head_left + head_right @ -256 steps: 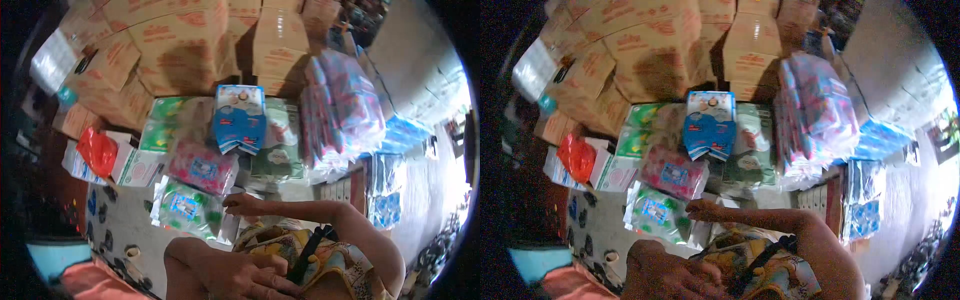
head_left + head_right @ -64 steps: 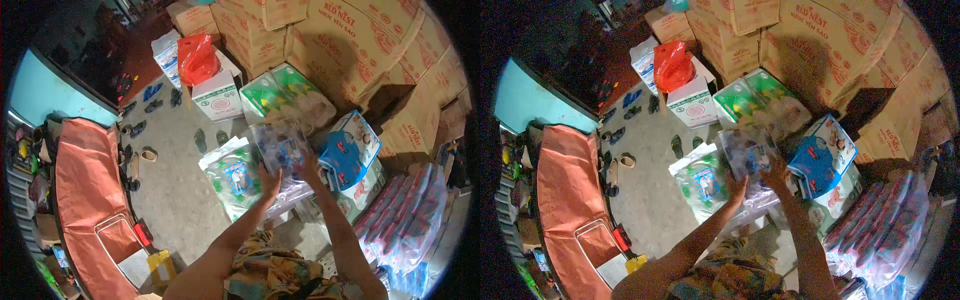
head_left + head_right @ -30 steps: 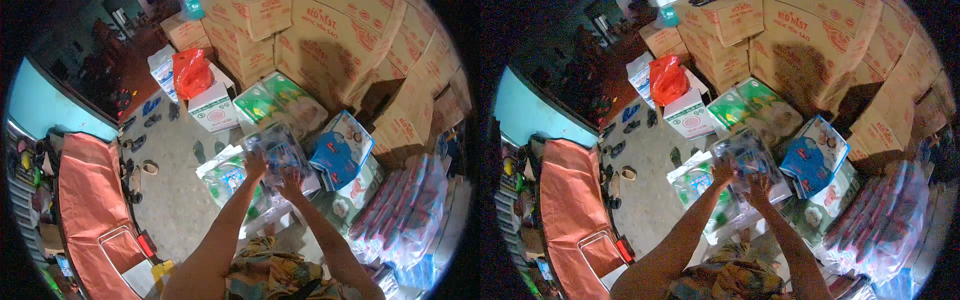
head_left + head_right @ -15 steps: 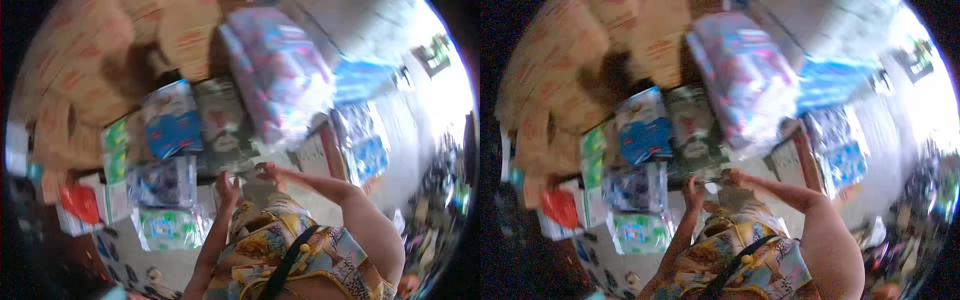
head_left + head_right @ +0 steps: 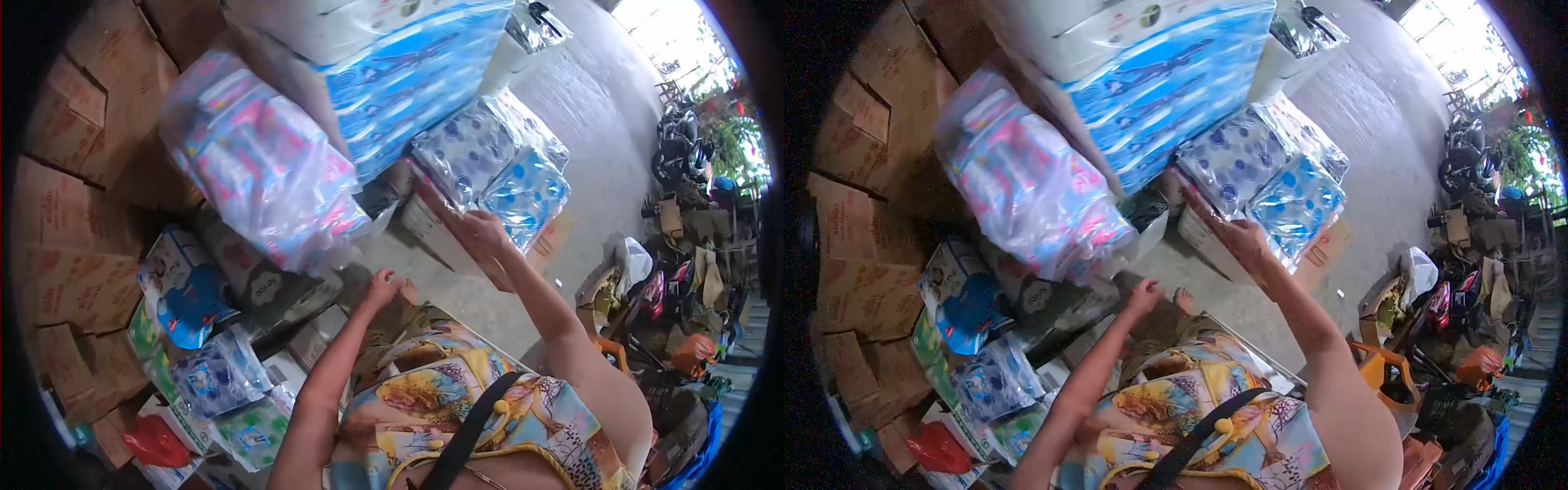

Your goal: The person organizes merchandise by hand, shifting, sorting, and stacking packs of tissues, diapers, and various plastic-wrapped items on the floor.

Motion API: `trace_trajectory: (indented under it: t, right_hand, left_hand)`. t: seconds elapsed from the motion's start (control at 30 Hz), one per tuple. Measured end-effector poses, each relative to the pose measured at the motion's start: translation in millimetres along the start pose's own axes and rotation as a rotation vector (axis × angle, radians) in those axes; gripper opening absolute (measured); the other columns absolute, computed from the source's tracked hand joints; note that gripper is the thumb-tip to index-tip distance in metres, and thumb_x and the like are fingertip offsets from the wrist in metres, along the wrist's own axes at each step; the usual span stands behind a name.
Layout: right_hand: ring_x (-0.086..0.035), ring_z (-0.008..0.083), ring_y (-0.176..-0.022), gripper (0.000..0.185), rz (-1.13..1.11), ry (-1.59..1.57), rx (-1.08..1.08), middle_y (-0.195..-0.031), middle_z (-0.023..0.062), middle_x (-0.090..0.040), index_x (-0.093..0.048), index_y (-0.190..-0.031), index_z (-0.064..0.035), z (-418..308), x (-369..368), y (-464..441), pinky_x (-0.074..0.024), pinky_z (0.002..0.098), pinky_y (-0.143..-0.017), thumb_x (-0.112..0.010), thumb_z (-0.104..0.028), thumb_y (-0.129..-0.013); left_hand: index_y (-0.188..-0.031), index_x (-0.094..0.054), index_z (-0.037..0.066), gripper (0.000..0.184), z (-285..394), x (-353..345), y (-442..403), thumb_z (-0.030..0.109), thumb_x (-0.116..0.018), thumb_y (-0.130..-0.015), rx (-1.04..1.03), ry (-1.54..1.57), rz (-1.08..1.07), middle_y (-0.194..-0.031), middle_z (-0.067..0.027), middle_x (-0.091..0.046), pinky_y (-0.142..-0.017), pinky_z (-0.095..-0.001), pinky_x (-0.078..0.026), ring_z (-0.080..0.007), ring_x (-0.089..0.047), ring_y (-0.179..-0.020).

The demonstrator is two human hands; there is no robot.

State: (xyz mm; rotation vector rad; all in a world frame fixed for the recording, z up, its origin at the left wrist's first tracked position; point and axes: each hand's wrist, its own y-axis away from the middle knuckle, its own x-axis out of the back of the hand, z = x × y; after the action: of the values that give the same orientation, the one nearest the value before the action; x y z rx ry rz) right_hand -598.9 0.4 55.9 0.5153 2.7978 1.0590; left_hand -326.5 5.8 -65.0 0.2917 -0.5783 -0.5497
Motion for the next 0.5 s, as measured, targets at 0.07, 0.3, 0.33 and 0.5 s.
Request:
trace_trajectory:
  t: [0.07,0.3,0.33,0.5]
  right_hand:
    - [-0.054,0.0179,-0.068,0.027,-0.046,-0.105,0.225,-0.075,0.0066,-0.05,-0.048,-0.093,-0.0004,21,34,-40,-0.0447,0.0264,-0.058,-0.052,-0.021,-0.076]
    - [-0.052,0.0195,-0.073,0.027,-0.065,-0.016,0.342,-0.084,0.0085,-0.05,-0.046,-0.092,-0.0037,43,41,-107,-0.0423,0.0327,-0.067,-0.045,-0.029,-0.08]
    - [-0.052,0.0208,-0.073,0.028,-0.096,-0.352,0.119,-0.085,0.0081,-0.051,-0.047,-0.091,-0.0051,44,39,-121,-0.0422,0.0334,-0.066,-0.046,-0.031,-0.079]
    - [-0.053,0.0213,-0.074,0.029,0.008,-0.845,-0.146,-0.084,0.0058,-0.053,-0.05,-0.09,-0.0071,9,-1,-106,-0.0425,0.0344,-0.064,-0.05,-0.033,-0.077]
  left_hand:
    - [-0.096,-0.052,0.004,0.045,3,-15,-19,0.034,-0.061,-0.064,0.042,0.07,-0.048,-0.085,-0.0138,-0.056,-0.07,-0.0313,-0.042,-0.023,-0.054,-0.08]
    - [-0.095,-0.052,0.0,0.04,39,-45,-54,0.028,-0.061,-0.067,0.203,0.411,-0.056,-0.084,-0.009,-0.056,-0.065,-0.027,-0.042,-0.0172,-0.053,-0.074]
    - [-0.095,-0.052,0.0,0.04,44,-44,-59,0.028,-0.061,-0.067,0.213,0.419,-0.043,-0.084,-0.009,-0.056,-0.065,-0.027,-0.042,-0.0172,-0.053,-0.074]
    - [-0.093,-0.053,0.001,0.036,59,-33,-75,0.026,-0.06,-0.069,0.335,0.64,-0.009,-0.079,-0.0053,-0.055,-0.059,-0.0236,-0.042,-0.011,-0.049,-0.064]
